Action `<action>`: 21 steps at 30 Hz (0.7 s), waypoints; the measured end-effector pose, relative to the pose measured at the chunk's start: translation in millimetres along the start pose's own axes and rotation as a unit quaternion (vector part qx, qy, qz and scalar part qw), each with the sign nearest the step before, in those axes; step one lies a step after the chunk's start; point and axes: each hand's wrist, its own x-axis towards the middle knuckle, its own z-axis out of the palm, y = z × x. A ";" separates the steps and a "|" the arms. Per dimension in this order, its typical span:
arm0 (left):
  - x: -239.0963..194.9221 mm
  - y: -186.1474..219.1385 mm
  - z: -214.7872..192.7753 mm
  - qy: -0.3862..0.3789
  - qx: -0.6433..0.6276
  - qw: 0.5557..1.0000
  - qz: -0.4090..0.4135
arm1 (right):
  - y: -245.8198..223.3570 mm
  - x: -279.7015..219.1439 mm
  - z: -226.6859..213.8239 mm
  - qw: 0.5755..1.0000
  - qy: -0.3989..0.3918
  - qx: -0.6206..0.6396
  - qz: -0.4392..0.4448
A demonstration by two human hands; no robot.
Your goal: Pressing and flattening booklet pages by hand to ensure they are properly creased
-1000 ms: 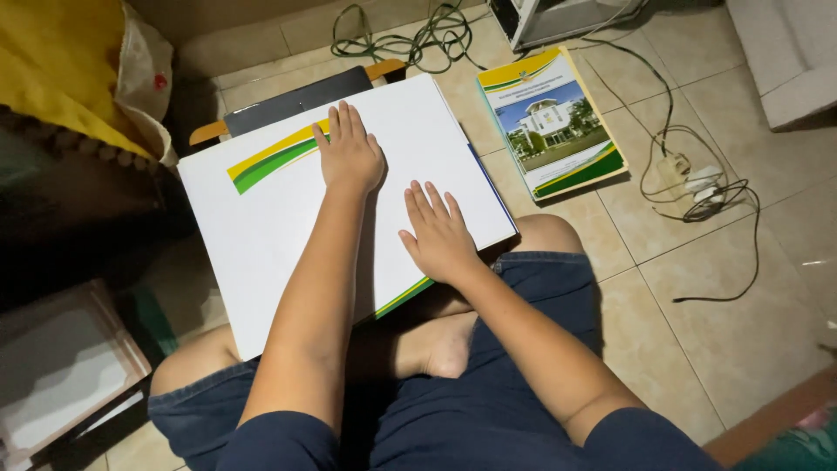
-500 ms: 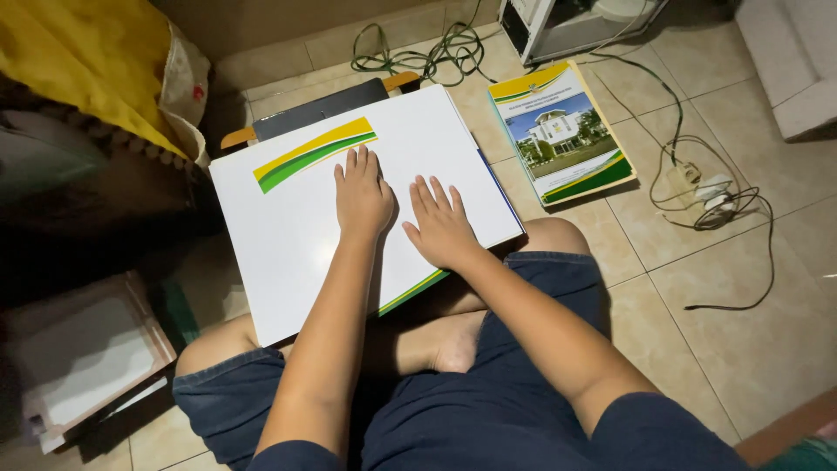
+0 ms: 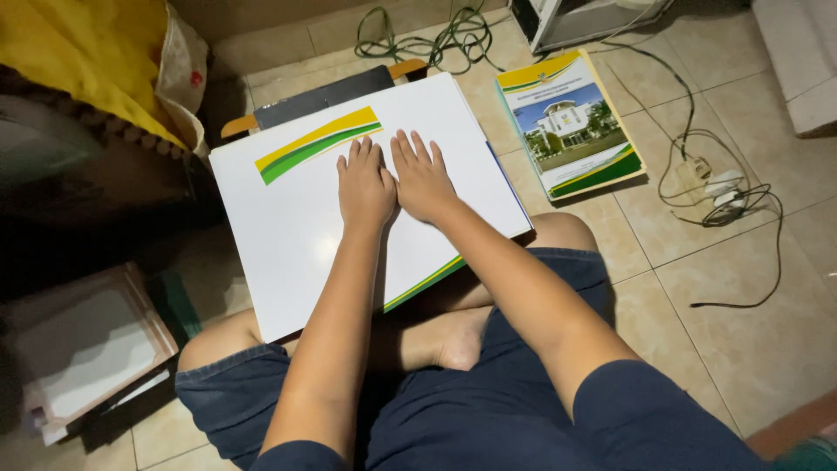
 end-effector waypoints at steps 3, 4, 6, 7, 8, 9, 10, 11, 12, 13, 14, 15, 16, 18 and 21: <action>-1.6 -1.2 1.6 0.002 0.004 1.000 0.000 | -5.7 -22.7 -2.4 1.000 -0.012 -0.006 0.007; -2.4 -0.8 1.1 0.002 0.003 1.000 0.001 | -6.6 -29.8 -3.2 1.000 -0.013 -0.007 0.008; -4.4 -0.6 1.6 0.022 -0.004 1.000 -0.018 | -8.0 -43.3 -3.5 1.000 -0.026 -0.009 0.005; -4.9 -0.7 2.3 0.020 -0.006 1.000 -0.017 | -7.9 -44.4 -2.8 1.000 -0.027 -0.010 0.007; -4.9 -1.0 3.1 0.026 -0.002 1.000 -0.016 | -7.6 -44.8 -2.2 1.000 -0.026 -0.002 0.004; -4.5 -1.4 4.3 0.032 0.002 0.999 -0.015 | -7.1 -44.8 -1.6 1.000 -0.026 0.005 0.002; -4.2 -1.7 4.4 0.031 0.001 0.999 -0.016 | -6.6 -41.2 -1.5 1.000 -0.027 0.005 0.002; -3.6 -2.1 4.8 0.029 0.001 0.999 -0.014 | -5.9 -37.2 -1.4 1.000 -0.025 -0.005 -0.003; -3.7 -3.0 5.6 0.027 0.001 1.000 -0.013 | -5.4 -33.4 -0.3 1.000 -0.024 -0.015 -0.007; -4.3 -4.2 7.5 0.025 0.001 1.000 -0.014 | -6.0 -26.8 -0.6 1.000 -0.027 -0.014 -0.007; -3.6 -5.2 9.0 0.027 0.001 1.000 -0.011 | -6.2 -19.4 -1.7 1.000 -0.016 -0.011 -0.004; -2.8 -6.0 10.3 0.030 0.001 1.000 -0.007 | -6.3 -12.2 -3.1 1.000 -0.005 -0.007 -0.001; -2.0 -6.6 11.7 0.029 0.001 1.000 -0.009 | -6.2 -4.7 -3.1 1.000 -0.007 -0.007 -0.002; -0.9 -8.0 13.0 0.035 -0.006 0.999 -0.004 | -7.2 9.5 -3.5 0.999 0.013 -0.030 0.004; -0.2 -9.0 13.5 0.040 -0.010 0.999 -0.007 | -7.6 15.6 -2.7 0.999 0.015 -0.030 0.005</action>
